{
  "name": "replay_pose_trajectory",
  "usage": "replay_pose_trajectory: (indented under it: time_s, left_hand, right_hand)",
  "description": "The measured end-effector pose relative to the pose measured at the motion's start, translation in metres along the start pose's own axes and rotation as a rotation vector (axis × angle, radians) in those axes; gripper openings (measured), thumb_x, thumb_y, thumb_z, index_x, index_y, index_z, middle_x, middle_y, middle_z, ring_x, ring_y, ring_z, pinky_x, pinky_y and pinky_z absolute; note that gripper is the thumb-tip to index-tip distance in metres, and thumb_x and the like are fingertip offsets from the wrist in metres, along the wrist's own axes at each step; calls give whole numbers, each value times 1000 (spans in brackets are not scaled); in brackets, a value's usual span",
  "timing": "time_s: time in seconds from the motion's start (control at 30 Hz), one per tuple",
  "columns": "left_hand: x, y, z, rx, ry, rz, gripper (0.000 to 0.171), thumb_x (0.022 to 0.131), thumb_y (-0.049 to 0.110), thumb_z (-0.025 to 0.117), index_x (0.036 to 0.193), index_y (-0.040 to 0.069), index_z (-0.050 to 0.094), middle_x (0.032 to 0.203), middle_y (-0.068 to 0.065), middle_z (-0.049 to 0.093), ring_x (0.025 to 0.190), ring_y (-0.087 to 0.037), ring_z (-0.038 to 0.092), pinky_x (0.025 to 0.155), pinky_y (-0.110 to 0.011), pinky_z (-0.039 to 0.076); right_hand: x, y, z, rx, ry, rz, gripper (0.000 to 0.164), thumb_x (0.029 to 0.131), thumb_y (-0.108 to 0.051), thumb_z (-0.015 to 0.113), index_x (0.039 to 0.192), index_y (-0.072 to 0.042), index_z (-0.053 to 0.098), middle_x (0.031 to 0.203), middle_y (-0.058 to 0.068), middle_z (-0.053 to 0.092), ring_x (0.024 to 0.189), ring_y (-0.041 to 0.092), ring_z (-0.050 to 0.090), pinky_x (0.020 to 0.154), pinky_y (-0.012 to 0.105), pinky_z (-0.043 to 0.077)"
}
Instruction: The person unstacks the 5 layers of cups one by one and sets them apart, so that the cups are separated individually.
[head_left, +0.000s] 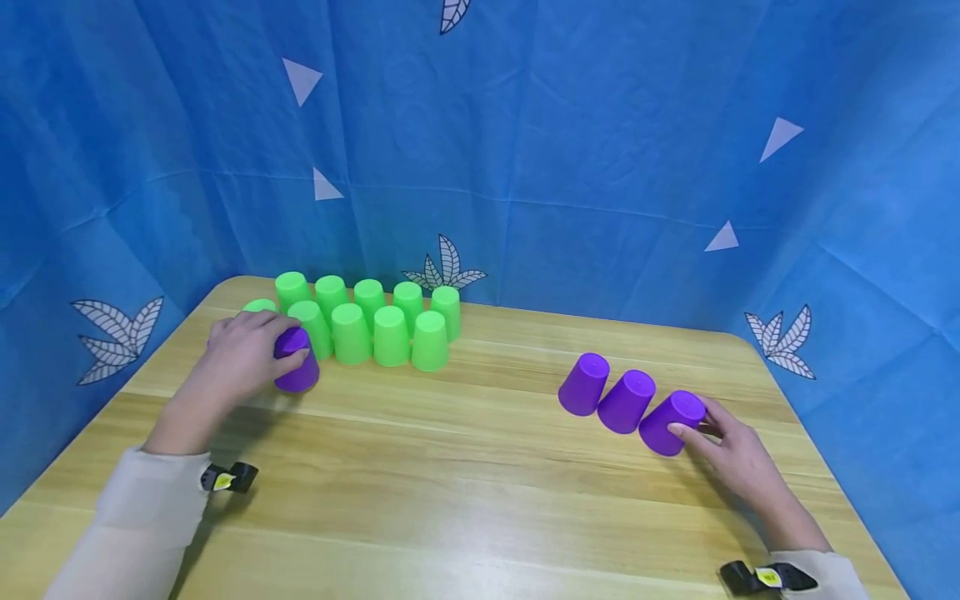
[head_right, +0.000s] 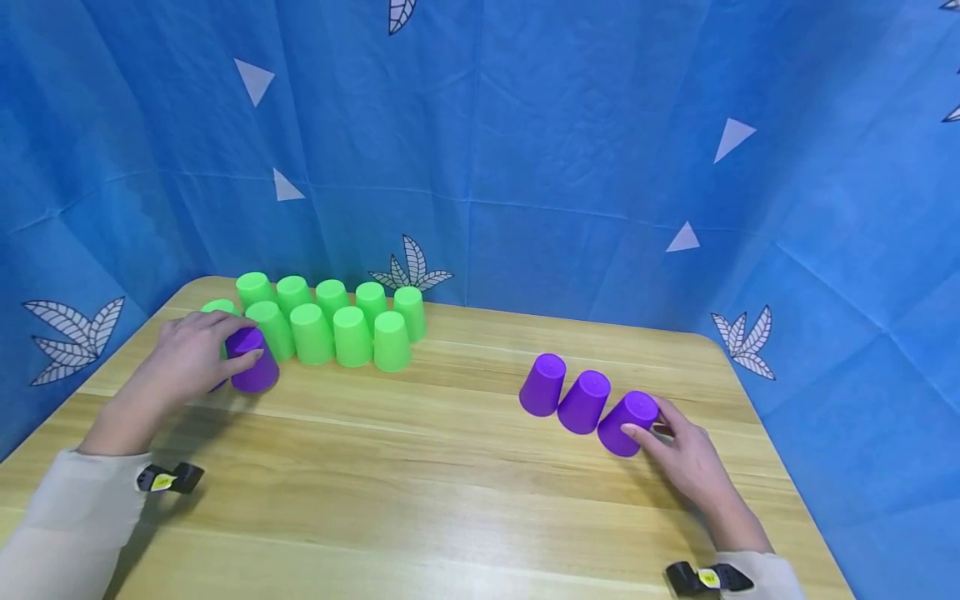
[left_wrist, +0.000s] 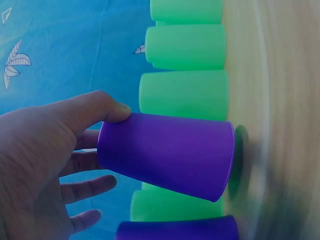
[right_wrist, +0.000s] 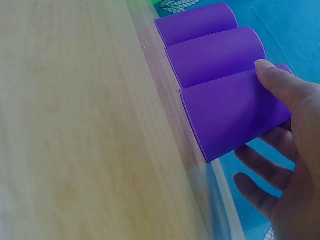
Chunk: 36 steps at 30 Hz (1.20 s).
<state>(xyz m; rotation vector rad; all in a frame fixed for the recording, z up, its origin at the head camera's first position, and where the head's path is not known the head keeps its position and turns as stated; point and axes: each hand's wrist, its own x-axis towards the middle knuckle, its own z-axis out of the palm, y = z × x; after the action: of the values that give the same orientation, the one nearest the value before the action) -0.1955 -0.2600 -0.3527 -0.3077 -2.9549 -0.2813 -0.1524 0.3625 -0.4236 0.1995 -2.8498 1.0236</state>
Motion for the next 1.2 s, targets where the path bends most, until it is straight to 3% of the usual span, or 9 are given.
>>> replay_pose_trajectory:
  time_s: [0.23, 0.6, 0.87, 1.03, 1.2]
  left_hand:
    - [-1, -9, 6, 3, -9, -20, 47, 91, 32, 68, 125, 2, 60, 125, -26, 57, 118, -51, 42, 89, -68, 27]
    - [-1, -14, 2, 21, -41, -49, 49, 93, 34, 65, 128, 0, 58, 128, -29, 54, 118, -56, 40, 91, -71, 22]
    - [1, -7, -8, 5, 10, -29, 48, 93, 35, 66, 127, 3, 59, 131, -29, 52, 122, -54, 38, 92, -71, 21]
    - [-1, 7, -14, -18, 85, 24, 45, 94, 33, 65, 128, 5, 60, 133, -26, 51, 126, -51, 37, 93, -69, 23]
    - [-1, 29, -11, -38, 165, 147, 40, 91, 28, 68, 124, 4, 64, 127, -22, 57, 123, -46, 43, 92, -68, 27]
  right_hand:
    - [-2, 1, 1, -2, 7, -6, 53, 97, -32, 64, 137, 0, 49, 118, 27, 62, 107, 48, 60, 90, 61, 45]
    - [-3, 2, -2, 0, 5, 0, 54, 97, -33, 63, 137, 0, 48, 119, 28, 61, 108, 50, 59, 90, 62, 44]
    - [-3, 2, -3, 8, 9, 2, 54, 97, -33, 63, 138, -1, 48, 120, 28, 61, 108, 50, 59, 90, 63, 44]
    - [-4, 1, -2, 15, 0, 5, 53, 97, -32, 63, 137, -1, 49, 120, 28, 62, 108, 49, 59, 90, 63, 44]
    - [-3, -1, -2, 10, -3, 10, 56, 97, -35, 63, 139, -2, 48, 120, 27, 62, 110, 48, 58, 91, 62, 43]
